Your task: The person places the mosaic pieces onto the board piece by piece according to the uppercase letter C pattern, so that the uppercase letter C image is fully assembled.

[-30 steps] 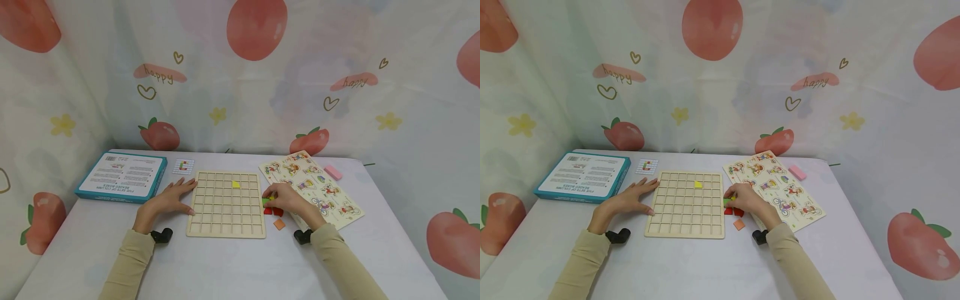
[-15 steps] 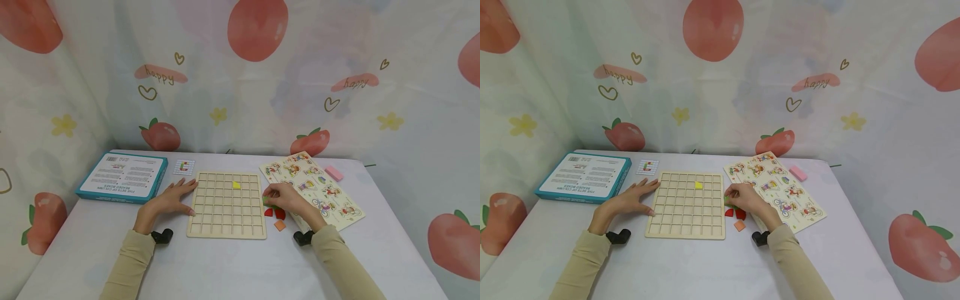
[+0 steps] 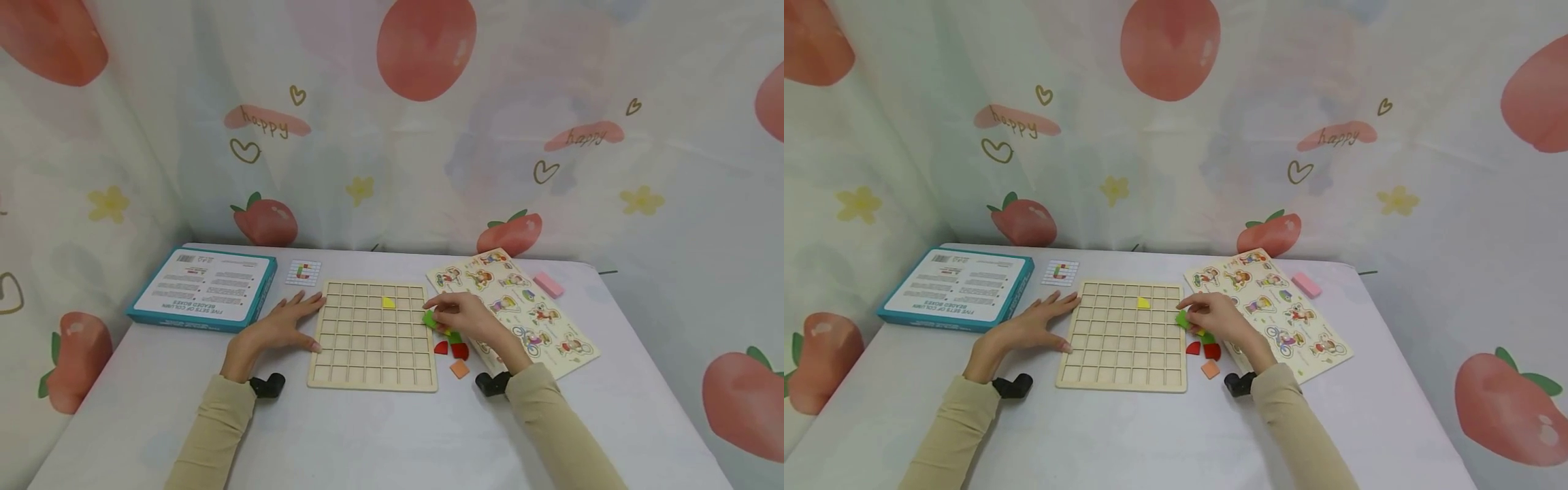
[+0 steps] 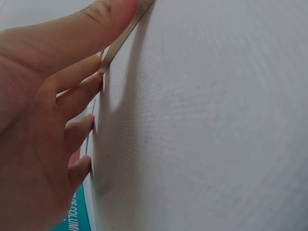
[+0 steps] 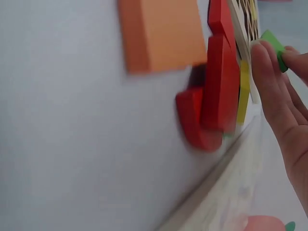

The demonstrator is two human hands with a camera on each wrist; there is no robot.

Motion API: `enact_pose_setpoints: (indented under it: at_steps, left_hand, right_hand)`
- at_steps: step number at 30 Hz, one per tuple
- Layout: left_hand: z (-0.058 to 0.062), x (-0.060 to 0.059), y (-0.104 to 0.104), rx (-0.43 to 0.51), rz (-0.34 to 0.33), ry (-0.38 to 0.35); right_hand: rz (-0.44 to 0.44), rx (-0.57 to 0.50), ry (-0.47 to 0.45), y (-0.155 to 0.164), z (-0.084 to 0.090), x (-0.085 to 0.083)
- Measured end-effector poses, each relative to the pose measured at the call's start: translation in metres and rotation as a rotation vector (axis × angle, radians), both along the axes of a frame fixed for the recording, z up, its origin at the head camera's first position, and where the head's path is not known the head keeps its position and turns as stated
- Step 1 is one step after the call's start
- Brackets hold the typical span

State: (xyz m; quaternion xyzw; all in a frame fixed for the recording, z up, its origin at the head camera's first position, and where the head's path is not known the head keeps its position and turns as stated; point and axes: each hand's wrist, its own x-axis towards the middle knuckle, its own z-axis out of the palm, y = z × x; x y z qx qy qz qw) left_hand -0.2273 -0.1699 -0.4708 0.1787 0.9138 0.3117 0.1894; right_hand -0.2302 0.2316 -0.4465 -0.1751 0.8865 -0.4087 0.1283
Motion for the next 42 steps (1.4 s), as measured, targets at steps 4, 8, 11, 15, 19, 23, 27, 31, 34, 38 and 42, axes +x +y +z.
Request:
enact_pose_setpoints:
  at_steps: [4, 8, 11, 15, 19, 23, 27, 31, 34, 38, 42]
  left_hand:
    - [0.001, 0.0, 0.0, -0.001, 0.003, -0.008]
    - [0.002, 0.0, 0.0, -0.003, -0.002, -0.005]
    - [0.003, 0.0, 0.0, -0.006, -0.006, 0.0]
    - [0.003, -0.001, 0.0, 0.0, -0.006, 0.001]
    - [0.002, -0.002, -0.001, 0.005, 0.01, -0.014]
    - [0.0, -0.003, -0.001, 0.002, 0.011, -0.018]
    - [-0.001, -0.003, -0.001, -0.001, -0.006, -0.007]
    - [0.002, -0.002, -0.001, 0.006, -0.015, 0.006]
    - [0.003, -0.001, -0.002, -0.001, -0.013, 0.014]
    - [0.002, -0.001, -0.002, -0.005, -0.018, 0.018]
    - [0.001, -0.001, -0.002, -0.001, -0.021, 0.017]
  right_hand:
    - [0.013, -0.079, -0.058, -0.008, -0.003, -0.005]
    - [0.007, -0.108, -0.073, -0.018, -0.006, -0.012]
    - [0.002, -0.106, -0.056, -0.026, -0.008, -0.018]
    - [-0.023, -0.087, -0.031, -0.037, -0.009, -0.025]
    - [-0.049, -0.054, -0.02, -0.046, -0.01, -0.032]
    - [-0.049, -0.065, -0.058, -0.054, -0.01, -0.036]
    - [-0.04, -0.081, -0.079, -0.062, -0.009, -0.039]
    - [-0.021, -0.048, -0.049, -0.071, -0.006, -0.041]
    - [-0.009, -0.039, -0.031, -0.077, -0.007, -0.044]
    - [-0.012, 0.002, 0.004, -0.085, -0.007, -0.047]
    - [-0.008, 0.043, 0.023, -0.091, -0.007, -0.048]
